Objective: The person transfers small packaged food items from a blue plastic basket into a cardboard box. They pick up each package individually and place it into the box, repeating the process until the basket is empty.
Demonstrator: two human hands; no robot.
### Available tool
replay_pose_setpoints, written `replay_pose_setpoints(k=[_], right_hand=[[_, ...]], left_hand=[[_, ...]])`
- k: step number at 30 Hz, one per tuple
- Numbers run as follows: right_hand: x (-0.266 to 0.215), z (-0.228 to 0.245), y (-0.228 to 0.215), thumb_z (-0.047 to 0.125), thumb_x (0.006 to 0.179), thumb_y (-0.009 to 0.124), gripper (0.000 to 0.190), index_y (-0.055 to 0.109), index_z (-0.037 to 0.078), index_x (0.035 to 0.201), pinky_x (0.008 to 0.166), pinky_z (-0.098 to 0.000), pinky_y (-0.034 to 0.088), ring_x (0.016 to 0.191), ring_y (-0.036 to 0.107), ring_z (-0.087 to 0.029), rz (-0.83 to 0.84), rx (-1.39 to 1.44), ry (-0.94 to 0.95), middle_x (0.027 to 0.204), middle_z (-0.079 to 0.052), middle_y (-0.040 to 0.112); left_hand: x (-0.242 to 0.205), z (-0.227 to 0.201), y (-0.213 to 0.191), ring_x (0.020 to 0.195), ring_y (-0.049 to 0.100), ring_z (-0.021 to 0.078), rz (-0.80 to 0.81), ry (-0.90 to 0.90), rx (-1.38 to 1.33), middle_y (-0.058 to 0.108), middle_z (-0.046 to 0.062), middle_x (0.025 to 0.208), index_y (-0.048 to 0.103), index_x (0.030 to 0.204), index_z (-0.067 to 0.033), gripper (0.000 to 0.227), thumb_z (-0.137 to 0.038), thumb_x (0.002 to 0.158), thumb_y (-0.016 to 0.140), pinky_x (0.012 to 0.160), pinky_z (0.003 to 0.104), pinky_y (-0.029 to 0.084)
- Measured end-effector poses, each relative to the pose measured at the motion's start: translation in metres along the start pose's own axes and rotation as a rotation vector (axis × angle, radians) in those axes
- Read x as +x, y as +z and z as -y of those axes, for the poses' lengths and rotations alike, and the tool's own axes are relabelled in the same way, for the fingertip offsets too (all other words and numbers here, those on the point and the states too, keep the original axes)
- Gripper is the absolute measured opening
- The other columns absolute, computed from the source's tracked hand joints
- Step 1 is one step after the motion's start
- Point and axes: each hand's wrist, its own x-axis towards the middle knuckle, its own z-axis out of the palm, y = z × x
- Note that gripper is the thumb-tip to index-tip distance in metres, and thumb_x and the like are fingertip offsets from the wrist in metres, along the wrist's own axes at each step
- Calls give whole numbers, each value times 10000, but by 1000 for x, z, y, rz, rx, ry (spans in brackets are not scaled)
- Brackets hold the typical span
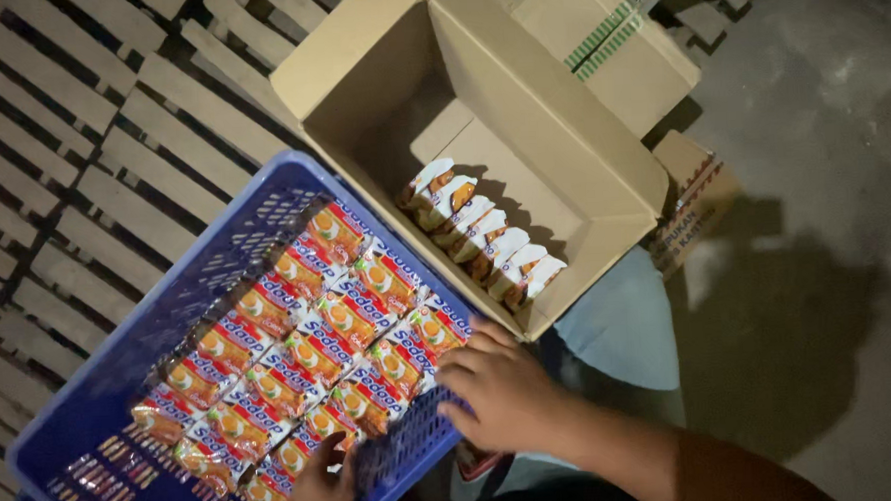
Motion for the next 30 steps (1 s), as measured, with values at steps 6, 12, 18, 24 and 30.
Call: replay_pose_setpoints(k=[6, 12, 18, 24, 30], right_hand=[[44, -21, -80, 353, 1039, 669, 356, 748, 115, 1292, 1040, -502, 527, 1191, 695, -294, 204, 281, 172, 1270, -117, 770], [135, -106, -108, 278, 992, 581, 259, 756, 229, 1176, 903, -541, 542, 1144, 677, -321, 80, 0, 365, 1239, -65, 731], [201, -175, -49, 415, 1026, 625, 516, 600, 275, 1522, 1069, -587, 494, 1406, 532, -393, 368, -227, 424, 1536, -105, 578], [217, -197, -17, 387, 1035, 592, 516, 622, 261, 1534, 1022, -548, 515, 1335, 608, -405, 533, -206, 478, 1501, -154, 600], [195, -135, -69, 391, 1078, 569, 343, 771, 328, 1348, 854, -491, 526, 1046, 717, -342, 181, -40, 704, 1225, -99, 780]], left_hand=[[14, 12, 18, 768, 848, 173, -73, 127, -90, 890, -66, 958, 756, 1312, -276, 425, -495, 954, 695, 821, 382, 628], [-1, 43, 32, 947, 849, 168, -214, 167, -92, 855, -22, 1124, 775, 1327, -323, 412, -472, 949, 706, 867, 372, 643], [-57, 31, 40, 1049, 816, 191, -374, 114, -355, 875, 49, 1104, 838, 1248, -200, 362, -342, 942, 707, 919, 316, 623], [-62, 12, 20, 870, 827, 140, -313, 36, -128, 846, -127, 1019, 771, 1275, -383, 393, -527, 922, 679, 781, 355, 627], [-67, 9, 15, 979, 812, 152, -339, 100, -146, 837, -100, 1080, 786, 1254, -331, 372, -500, 942, 673, 850, 395, 618]])
